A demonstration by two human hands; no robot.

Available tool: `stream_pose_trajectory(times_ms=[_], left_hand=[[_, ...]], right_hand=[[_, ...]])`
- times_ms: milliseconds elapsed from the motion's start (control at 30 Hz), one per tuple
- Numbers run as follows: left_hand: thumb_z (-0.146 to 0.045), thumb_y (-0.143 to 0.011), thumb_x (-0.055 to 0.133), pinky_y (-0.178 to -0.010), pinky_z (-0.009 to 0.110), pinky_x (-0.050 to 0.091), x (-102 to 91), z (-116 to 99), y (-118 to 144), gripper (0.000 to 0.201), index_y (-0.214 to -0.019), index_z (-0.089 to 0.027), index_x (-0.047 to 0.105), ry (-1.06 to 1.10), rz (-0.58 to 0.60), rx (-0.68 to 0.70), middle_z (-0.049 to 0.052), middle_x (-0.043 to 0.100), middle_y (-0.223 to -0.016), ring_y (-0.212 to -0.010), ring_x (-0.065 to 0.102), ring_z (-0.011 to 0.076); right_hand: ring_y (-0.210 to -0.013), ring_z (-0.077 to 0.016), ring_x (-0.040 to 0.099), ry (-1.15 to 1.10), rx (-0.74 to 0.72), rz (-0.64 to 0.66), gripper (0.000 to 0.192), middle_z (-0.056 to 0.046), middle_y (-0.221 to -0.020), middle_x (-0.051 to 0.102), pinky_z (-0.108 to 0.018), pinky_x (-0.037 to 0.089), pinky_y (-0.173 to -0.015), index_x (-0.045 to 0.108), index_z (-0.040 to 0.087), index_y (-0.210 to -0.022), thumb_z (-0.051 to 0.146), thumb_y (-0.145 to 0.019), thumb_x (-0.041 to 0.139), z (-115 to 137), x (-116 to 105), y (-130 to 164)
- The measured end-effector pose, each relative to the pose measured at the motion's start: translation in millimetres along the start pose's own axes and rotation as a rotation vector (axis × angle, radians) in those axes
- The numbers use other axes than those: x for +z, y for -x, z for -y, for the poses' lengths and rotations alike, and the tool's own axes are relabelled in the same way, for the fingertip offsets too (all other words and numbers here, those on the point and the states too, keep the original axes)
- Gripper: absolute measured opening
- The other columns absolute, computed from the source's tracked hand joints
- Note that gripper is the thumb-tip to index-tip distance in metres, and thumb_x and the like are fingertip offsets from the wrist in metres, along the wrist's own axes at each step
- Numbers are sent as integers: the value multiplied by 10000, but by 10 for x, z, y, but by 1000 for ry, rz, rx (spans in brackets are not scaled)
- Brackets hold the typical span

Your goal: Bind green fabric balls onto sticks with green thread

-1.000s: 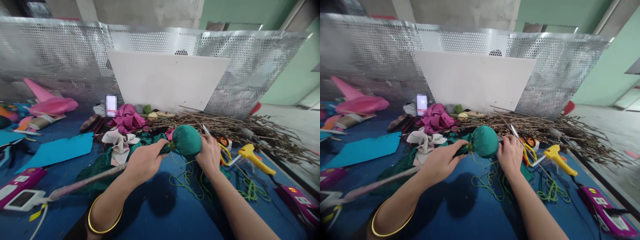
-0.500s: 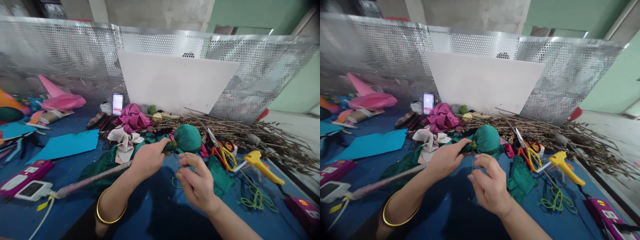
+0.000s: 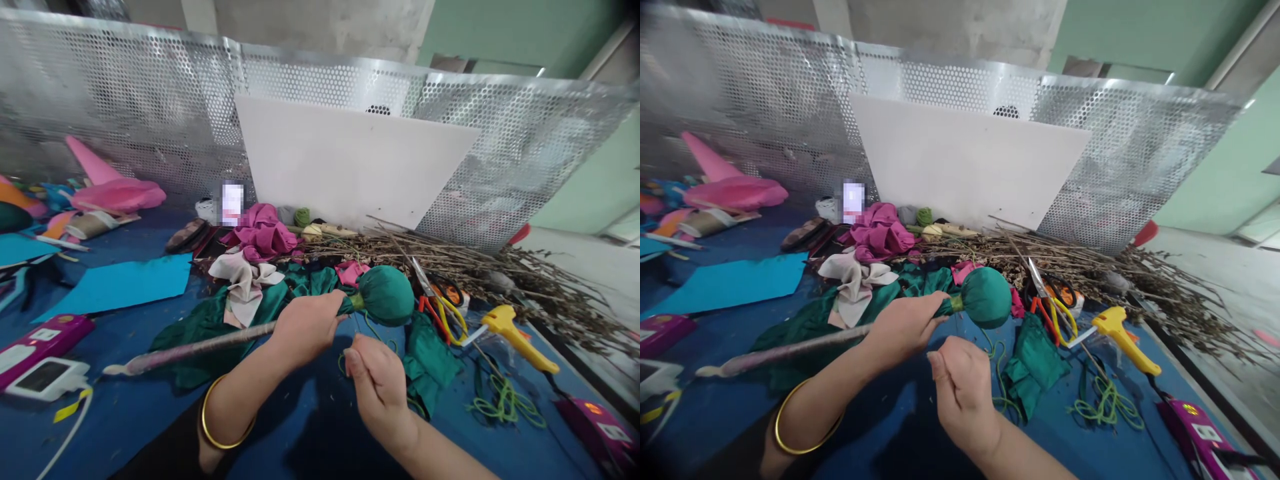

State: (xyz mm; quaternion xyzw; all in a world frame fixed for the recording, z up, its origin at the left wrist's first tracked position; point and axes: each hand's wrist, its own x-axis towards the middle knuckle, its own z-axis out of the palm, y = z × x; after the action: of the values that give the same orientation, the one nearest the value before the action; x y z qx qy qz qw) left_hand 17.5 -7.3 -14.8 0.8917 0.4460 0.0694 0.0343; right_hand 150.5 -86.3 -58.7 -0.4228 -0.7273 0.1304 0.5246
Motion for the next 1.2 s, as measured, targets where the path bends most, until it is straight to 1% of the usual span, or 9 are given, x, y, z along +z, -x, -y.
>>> stream_pose_trajectory(times_ms=[167, 300, 367, 467, 567, 633, 767, 933, 1200], left_hand=[[-356, -939, 415, -611, 327, 502, 40, 18, -27, 204, -1049, -207, 501, -23, 32, -5, 59, 709, -866, -784, 697, 270], [-281, -927, 421, -616, 310, 505, 69, 29, -40, 153, -990, -183, 518, -46, 47, 2, 68, 698, -809, -759, 696, 250], [-209, -897, 442, -638, 299, 509, 78, 25, -34, 119, -976, -176, 524, -61, 52, 19, 66, 690, -806, -760, 694, 235], [-113, -849, 451, -661, 296, 518, 84, 1, -13, 153, -965, -170, 532, -81, 69, 65, 64, 678, -821, -763, 689, 223], [-44, -813, 431, -655, 309, 526, 80, -40, 6, 203, -937, -169, 532, -99, 88, 109, 68, 668, -828, -758, 681, 228], [-22, -797, 427, -649, 303, 529, 75, -77, 13, 225, -929, -172, 529, -117, 104, 145, 65, 661, -830, -761, 677, 223], [-17, -798, 430, -611, 293, 529, 67, -153, 16, 266, -985, -178, 529, -183, 125, 246, 47, 639, -805, -709, 666, 209], [-16, -774, 468, -559, 303, 515, 45, -207, 39, 266, -965, -188, 537, -232, 123, 388, 38, 622, -778, -676, 649, 224], [-60, -778, 505, -540, 305, 489, -16, -274, 121, 213, -933, -204, 524, -201, 101, 536, 28, 603, -770, -636, 608, 210]], right_hand=[[-553, -133, 395, 25, -59, 46, 287, 21, -598, 393, -280, 279, -540, 357, 215, -664, 121, -931, 405, 12, 19, -15], [-587, -140, 429, -59, -100, 124, 266, 9, -620, 433, -272, 322, -552, 420, 208, -693, 129, -943, 374, -6, -56, -108], [-679, -153, 502, -124, -98, 183, 251, -32, -737, 525, -271, 385, -600, 484, 198, -727, 162, -951, 377, -19, -150, -197], [-790, -175, 547, -112, -25, 155, 266, -78, -907, 558, -280, 436, -653, 570, 186, -736, 252, -951, 427, -64, -326, -331], [-591, -137, 503, -87, 179, 152, 309, -14, -671, 514, -249, 406, -542, 612, 191, -718, 306, -951, 444, -130, -489, -420], [-557, -134, 513, -78, 287, 171, 310, -1, -611, 532, -242, 410, -534, 641, 196, -736, 329, -945, 455, -168, -566, -457], [-764, -193, 623, -17, 261, 147, 284, -51, -792, 680, -282, 466, -700, 703, 204, -814, 342, -930, 484, -253, -650, -513], [-694, -181, 612, -15, 246, 138, 278, -39, -717, 669, -277, 454, -668, 687, 197, -719, 303, -906, 511, -452, -721, -562], [-634, -143, 563, -180, 358, 290, 305, -6, -637, 624, -250, 427, -644, 648, 183, -589, 336, -838, 562, -704, -678, -603]])
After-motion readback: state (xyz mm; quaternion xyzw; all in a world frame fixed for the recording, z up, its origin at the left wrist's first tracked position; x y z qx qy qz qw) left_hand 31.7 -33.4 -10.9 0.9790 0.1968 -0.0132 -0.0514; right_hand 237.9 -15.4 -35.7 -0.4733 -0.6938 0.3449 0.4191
